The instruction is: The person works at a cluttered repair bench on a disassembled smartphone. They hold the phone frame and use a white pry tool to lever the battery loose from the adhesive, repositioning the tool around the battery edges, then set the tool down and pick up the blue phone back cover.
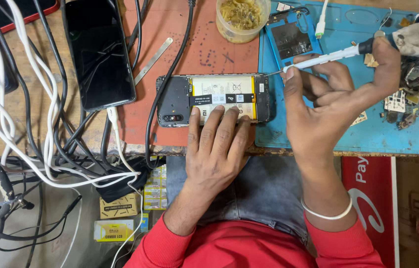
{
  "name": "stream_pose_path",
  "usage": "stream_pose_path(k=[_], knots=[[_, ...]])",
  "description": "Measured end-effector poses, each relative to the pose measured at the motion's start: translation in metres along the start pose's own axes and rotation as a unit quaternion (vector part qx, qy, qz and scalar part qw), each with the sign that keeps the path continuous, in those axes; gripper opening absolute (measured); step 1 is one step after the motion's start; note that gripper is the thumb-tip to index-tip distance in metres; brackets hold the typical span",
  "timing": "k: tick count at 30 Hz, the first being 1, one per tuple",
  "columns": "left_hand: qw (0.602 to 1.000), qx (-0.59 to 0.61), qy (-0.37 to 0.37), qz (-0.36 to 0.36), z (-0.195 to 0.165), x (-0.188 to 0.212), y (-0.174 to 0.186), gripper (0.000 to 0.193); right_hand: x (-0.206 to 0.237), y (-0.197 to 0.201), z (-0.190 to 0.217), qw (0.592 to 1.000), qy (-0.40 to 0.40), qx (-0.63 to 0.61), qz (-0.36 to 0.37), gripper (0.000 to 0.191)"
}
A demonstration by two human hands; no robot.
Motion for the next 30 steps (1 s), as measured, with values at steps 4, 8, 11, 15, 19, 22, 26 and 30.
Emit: stream_pose_path(k=[4,8,11,15,19,22,26,30], knots=[[1.0,0.001,0.0,0.001,0.0,0.0,0.001,0.038,-0.015,-0.007,0.014,0.997,0.043,-0.014,0.056,0.08],[1.0,0.004,-0.001,-0.008,-0.001,-0.002,0.0,0.037,-0.037,-0.007,0.029,0.987,0.106,0.029,0.12,0.075],[1.0,-0.003,-0.003,-0.017,-0.001,-0.002,0.001,0.035,-0.047,-0.007,0.032,0.987,0.097,0.049,0.114,0.072],[1.0,-0.005,0.002,-0.019,-0.001,-0.001,0.001,0.035,-0.052,-0.006,0.036,0.983,0.133,0.034,0.119,0.072],[1.0,-0.004,0.0,-0.02,0.0,-0.002,0.0,0.032,-0.053,-0.005,0.023,0.986,0.073,-0.008,0.147,0.064],[1.0,0.005,-0.001,-0.022,-0.001,-0.003,0.002,0.031,-0.054,-0.003,0.015,0.992,0.035,0.031,0.116,0.07],[1.0,0.002,0.024,-0.001,-0.003,-0.009,0.007,0.04,-0.052,-0.008,0.024,0.987,0.108,0.008,0.123,0.068],[0.995,-0.066,0.039,0.058,-0.007,-0.025,0.014,0.061,-0.055,-0.005,0.024,0.979,0.123,-0.041,0.154,0.067]])
Point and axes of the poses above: each hand's wrist, its own x-axis away from the middle knuckle, its own y-axis out of the back of the hand, z = x × y, the point moved 7 cm from there along -x, towards the middle knuckle, and after that the axes turned 10 degrees about x, right-handed, at the moved point
